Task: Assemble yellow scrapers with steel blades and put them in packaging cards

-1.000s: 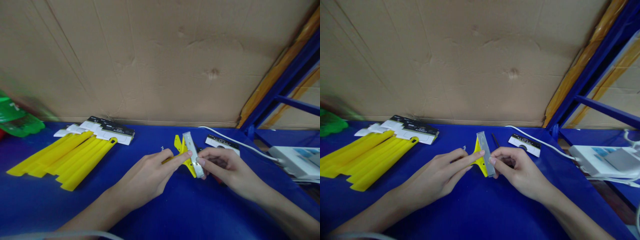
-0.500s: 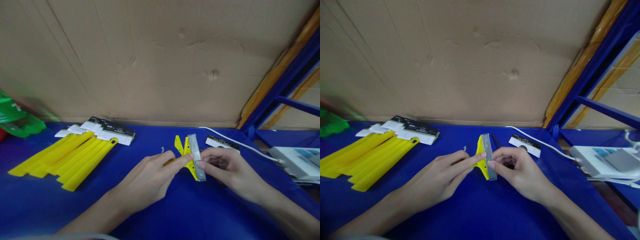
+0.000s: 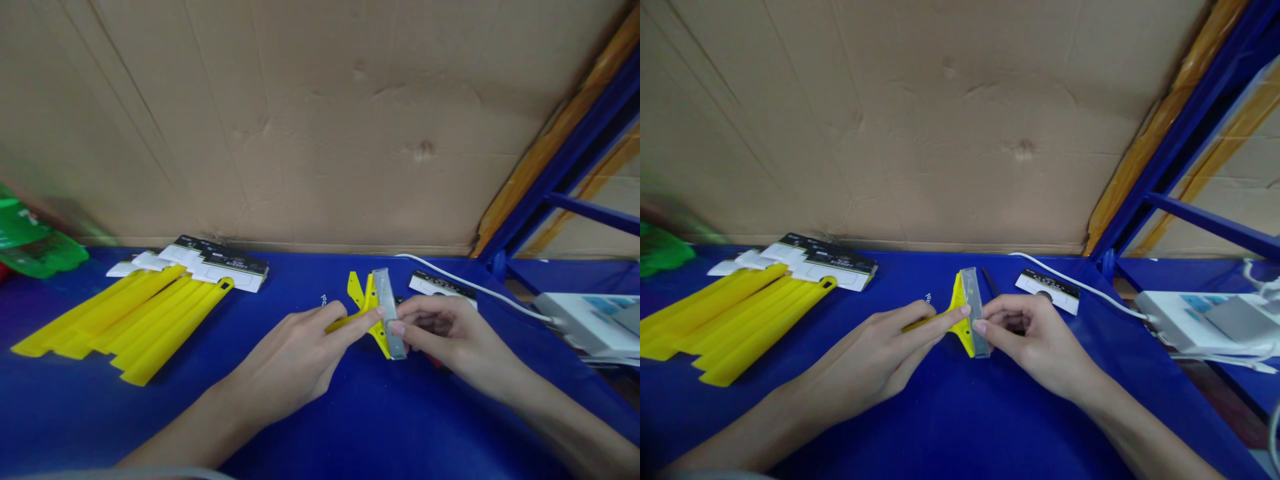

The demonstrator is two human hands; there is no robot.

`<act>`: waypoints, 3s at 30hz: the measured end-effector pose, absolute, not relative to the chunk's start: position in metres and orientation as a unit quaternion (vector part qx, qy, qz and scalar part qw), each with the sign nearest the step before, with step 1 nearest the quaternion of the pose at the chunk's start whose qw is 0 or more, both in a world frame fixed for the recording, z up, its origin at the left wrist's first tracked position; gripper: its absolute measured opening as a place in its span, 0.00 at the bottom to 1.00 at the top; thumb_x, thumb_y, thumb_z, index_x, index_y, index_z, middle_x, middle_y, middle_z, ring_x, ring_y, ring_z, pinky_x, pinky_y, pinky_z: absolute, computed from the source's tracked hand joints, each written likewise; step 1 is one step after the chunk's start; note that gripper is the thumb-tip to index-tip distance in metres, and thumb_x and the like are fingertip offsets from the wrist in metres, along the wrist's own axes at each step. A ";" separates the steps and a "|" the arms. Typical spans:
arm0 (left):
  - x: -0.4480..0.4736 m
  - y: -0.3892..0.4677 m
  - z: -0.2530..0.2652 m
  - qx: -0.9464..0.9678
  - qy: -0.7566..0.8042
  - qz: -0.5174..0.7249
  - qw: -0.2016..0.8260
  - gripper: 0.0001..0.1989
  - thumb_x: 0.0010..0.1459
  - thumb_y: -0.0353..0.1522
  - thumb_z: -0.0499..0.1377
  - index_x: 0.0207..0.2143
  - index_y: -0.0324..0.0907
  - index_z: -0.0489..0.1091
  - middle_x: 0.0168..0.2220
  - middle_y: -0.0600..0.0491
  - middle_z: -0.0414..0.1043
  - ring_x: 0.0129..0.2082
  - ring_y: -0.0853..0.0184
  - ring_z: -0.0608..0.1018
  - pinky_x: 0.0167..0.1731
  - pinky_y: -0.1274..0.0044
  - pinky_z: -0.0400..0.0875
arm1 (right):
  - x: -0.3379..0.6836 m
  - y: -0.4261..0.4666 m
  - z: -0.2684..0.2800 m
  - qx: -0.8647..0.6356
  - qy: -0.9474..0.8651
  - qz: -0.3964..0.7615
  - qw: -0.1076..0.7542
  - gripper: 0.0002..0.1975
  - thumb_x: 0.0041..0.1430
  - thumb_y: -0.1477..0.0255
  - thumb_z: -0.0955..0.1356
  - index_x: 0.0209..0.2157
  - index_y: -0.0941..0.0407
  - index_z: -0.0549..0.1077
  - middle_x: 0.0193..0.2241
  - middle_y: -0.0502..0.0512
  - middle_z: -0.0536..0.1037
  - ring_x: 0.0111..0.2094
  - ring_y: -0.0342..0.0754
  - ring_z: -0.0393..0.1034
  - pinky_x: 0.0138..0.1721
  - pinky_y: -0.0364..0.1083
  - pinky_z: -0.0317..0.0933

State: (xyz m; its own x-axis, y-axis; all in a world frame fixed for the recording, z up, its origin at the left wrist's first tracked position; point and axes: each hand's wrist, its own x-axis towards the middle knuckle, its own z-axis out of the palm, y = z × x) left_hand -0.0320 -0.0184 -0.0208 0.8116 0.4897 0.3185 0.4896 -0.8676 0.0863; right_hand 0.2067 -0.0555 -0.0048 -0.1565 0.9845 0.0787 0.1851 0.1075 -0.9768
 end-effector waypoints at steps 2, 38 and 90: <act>-0.033 -0.017 -0.023 0.949 0.265 0.172 0.001 0.34 0.67 0.22 0.55 0.71 0.52 0.57 0.41 0.52 0.74 0.35 0.61 0.82 0.37 0.66 0.83 | 0.208 -0.054 -0.007 -0.493 -0.595 0.445 0.453 0.15 0.50 0.61 0.81 0.27 0.55 0.79 0.21 0.49 0.77 0.21 0.41 0.66 0.22 0.41 0.59; -0.035 -0.011 -0.030 0.940 0.224 0.252 0.040 0.23 0.72 0.27 0.53 0.67 0.49 0.65 0.36 0.54 0.78 0.32 0.69 0.80 0.35 0.78 0.78 | 0.207 -0.057 -0.017 -0.462 -0.620 0.407 0.486 0.08 0.58 0.69 0.77 0.41 0.52 0.81 0.35 0.53 0.86 0.34 0.46 0.81 0.38 0.43 0.75; -0.083 0.000 -0.008 0.937 0.331 0.100 -0.057 0.28 0.69 0.25 0.55 0.68 0.52 0.64 0.36 0.55 0.75 0.27 0.65 0.79 0.27 0.74 0.72 | 0.207 0.023 0.002 -0.506 -0.825 0.110 0.226 0.11 0.57 0.79 0.69 0.40 0.54 0.81 0.29 0.50 0.85 0.28 0.47 0.79 0.32 0.44 0.67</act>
